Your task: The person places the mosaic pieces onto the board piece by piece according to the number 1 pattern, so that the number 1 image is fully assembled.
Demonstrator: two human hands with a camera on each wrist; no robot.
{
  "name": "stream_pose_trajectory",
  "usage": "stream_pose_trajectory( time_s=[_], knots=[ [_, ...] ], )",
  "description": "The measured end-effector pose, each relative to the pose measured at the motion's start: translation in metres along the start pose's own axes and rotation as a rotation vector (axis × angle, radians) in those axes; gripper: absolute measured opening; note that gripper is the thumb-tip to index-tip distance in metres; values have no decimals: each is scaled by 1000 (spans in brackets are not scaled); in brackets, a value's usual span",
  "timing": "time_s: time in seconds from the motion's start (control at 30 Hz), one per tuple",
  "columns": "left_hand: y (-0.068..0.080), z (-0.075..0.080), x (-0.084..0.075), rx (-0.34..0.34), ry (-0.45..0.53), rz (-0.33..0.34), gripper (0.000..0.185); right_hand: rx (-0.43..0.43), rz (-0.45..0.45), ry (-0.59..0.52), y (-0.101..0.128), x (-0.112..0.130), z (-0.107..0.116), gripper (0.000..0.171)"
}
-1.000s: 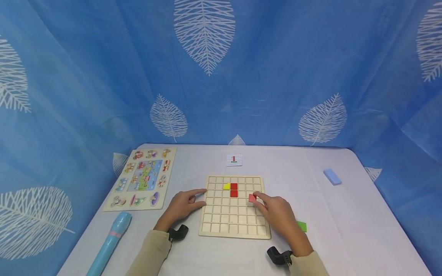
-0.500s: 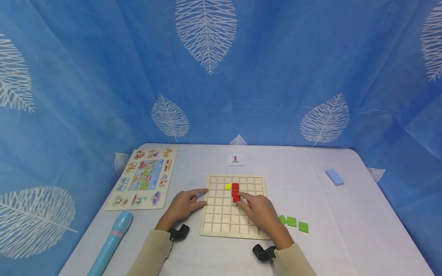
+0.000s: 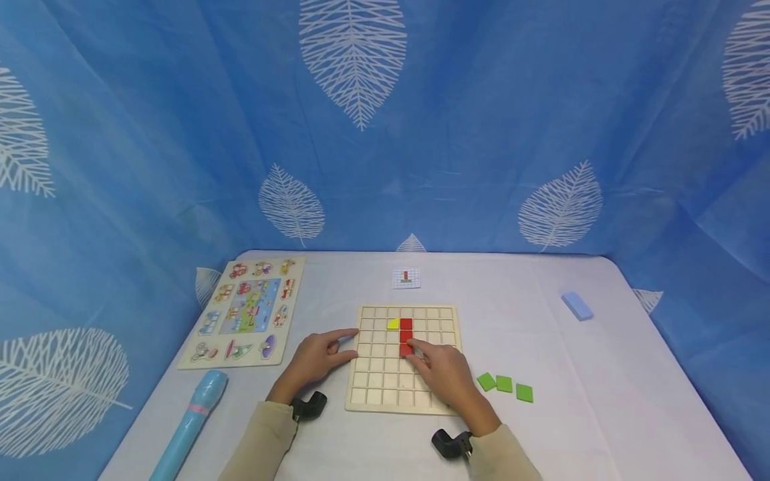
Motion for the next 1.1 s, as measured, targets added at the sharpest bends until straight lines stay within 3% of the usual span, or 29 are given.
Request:
stream_pose_trajectory(
  time_s=[0.5, 1.1],
  knots=[
    [-1, 0, 1, 9, 5, 38, 51, 36, -39, 100, -3, 2, -2, 37],
    [2, 2, -2, -2, 21, 13, 51, 20, -41, 82, -1, 4, 1, 35]
  ],
)
Point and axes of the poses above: each hand's wrist, its own y-axis away from the middle knuckle, its own z-axis out of the back of the hand, x = y × z, the point moved 7 cm from there along -y, towards the middle knuckle, and after that the axes turned 11 degrees about z, right-handed, at the moved point
